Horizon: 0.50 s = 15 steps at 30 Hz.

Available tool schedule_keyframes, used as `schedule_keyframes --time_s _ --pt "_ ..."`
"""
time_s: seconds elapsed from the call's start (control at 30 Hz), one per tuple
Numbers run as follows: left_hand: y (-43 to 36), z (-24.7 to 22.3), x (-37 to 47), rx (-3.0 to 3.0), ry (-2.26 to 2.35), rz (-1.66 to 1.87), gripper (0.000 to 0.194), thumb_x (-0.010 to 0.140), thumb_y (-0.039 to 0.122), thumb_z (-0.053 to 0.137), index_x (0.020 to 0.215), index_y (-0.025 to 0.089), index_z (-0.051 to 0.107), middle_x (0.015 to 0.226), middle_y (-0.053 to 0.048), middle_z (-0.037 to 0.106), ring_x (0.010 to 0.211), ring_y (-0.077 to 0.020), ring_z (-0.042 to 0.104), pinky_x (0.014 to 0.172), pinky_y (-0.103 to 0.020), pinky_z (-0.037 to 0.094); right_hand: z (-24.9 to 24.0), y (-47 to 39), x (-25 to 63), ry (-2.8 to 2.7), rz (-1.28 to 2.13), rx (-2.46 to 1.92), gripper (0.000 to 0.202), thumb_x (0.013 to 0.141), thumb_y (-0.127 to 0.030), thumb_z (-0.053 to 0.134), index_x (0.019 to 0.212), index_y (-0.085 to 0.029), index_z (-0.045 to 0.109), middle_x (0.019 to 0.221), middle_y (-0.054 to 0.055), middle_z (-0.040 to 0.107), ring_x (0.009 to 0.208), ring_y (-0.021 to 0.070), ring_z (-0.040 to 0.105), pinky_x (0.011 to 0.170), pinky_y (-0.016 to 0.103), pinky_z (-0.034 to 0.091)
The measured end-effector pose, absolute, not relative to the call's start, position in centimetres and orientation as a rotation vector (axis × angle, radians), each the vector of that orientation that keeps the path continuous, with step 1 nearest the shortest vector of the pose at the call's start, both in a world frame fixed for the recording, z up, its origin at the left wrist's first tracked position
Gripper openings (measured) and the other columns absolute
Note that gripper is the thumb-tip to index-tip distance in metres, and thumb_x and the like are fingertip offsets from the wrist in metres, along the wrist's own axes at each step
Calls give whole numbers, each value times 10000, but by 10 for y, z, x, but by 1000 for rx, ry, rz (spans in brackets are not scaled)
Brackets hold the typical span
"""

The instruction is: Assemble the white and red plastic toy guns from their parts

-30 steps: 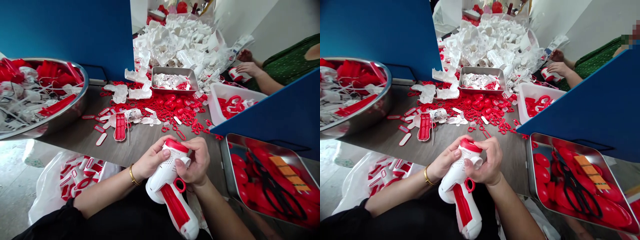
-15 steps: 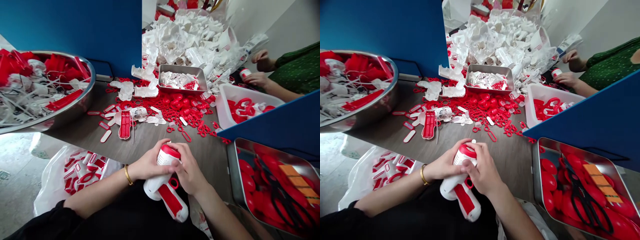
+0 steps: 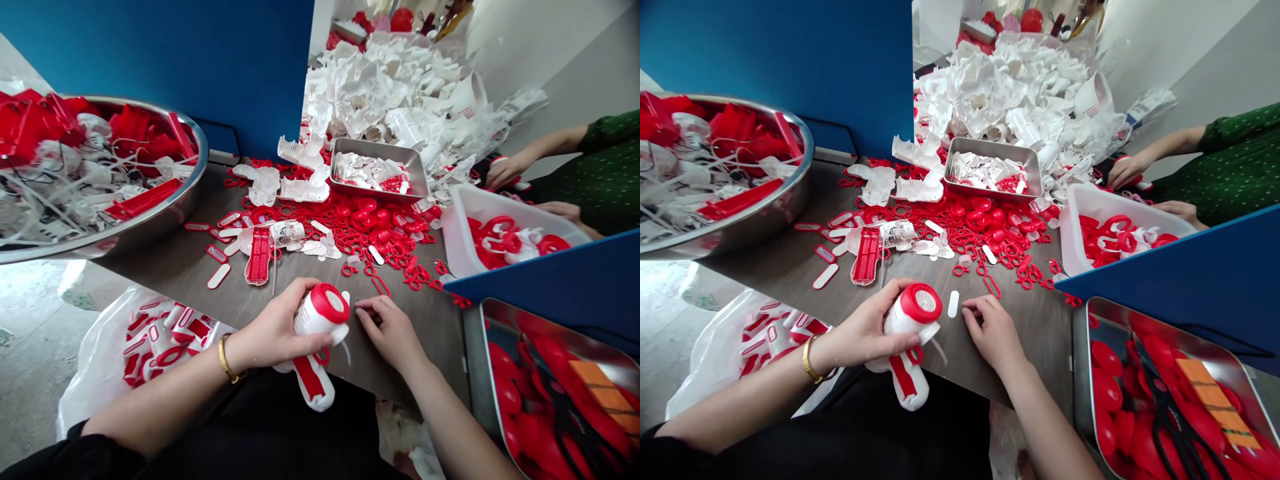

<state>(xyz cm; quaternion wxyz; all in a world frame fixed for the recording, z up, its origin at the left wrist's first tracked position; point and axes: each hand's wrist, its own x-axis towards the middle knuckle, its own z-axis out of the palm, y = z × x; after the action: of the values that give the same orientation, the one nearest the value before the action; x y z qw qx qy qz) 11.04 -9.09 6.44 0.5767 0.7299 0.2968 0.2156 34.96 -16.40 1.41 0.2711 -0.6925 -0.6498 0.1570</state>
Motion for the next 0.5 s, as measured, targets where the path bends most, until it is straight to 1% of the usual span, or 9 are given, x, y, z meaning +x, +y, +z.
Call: schedule_keyframes --time_s 0.07,0.13,0.17,0.2,0.27,0.33,0.43,0.47,0.5 --pt "-86 62 114 1643 685 617 614 814 402 648 1309 179 361 1243 -116 551 1111 -253 558 969 -372 432 11 -129 355 -1734 290 -1850 233 897 -320 491 970 -200 678 903 63 654 745 172 628 714 321 539" --pt "-84 58 120 1592 695 688 649 864 395 589 1388 184 270 1265 -113 535 1112 -237 548 989 -361 409 13 -82 362 -1665 138 -1898 300 901 -280 453 1084 -171 665 1007 110 631 872 214 615 829 391 516" --pt "-83 55 122 1565 709 695 655 881 400 562 1404 180 234 1230 -107 550 1068 -225 559 967 -355 416 15 -57 366 -1647 100 -1946 320 881 -255 474 1121 -158 662 1046 131 612 931 241 604 875 428 496" --pt "-83 52 123 1529 722 684 646 892 412 537 1403 173 223 1167 -96 570 1002 -211 572 926 -345 432 18 -36 371 -1638 82 -1987 318 854 -231 502 1103 -144 679 1034 143 606 967 270 592 901 463 479" --pt "-83 46 121 1413 726 617 601 901 446 504 1373 167 256 1045 -68 590 872 -182 574 819 -314 456 25 -10 376 -1634 64 -2036 319 824 -211 535 1084 -126 698 1035 161 597 1023 310 568 934 506 453" --pt "-83 40 112 1216 710 562 589 893 488 499 1353 191 281 1000 -50 594 789 -161 573 718 -279 459 31 -15 371 -1657 37 -1996 332 841 -238 533 1115 -132 687 1063 160 588 1064 313 549 954 508 441" --pt "-78 36 87 906 665 611 698 816 539 595 1363 230 291 985 -42 615 752 -164 609 658 -260 473 32 -70 347 -1870 -1 -1726 355 897 -331 503 1209 -212 624 1126 116 587 1111 268 541 964 466 446" --pt "-75 36 77 831 656 659 731 783 540 636 1361 235 309 981 -44 623 755 -174 624 663 -268 487 28 -93 338 -1986 -24 -1646 389 897 -366 514 1259 -242 584 1209 113 569 1163 274 516 975 472 435" --pt "-70 37 68 777 651 715 738 757 543 664 1345 230 348 979 -49 633 761 -184 636 673 -278 501 22 -115 331 -2127 -44 -1623 476 890 -411 521 1338 -249 511 1347 129 499 1265 312 438 1004 519 394"
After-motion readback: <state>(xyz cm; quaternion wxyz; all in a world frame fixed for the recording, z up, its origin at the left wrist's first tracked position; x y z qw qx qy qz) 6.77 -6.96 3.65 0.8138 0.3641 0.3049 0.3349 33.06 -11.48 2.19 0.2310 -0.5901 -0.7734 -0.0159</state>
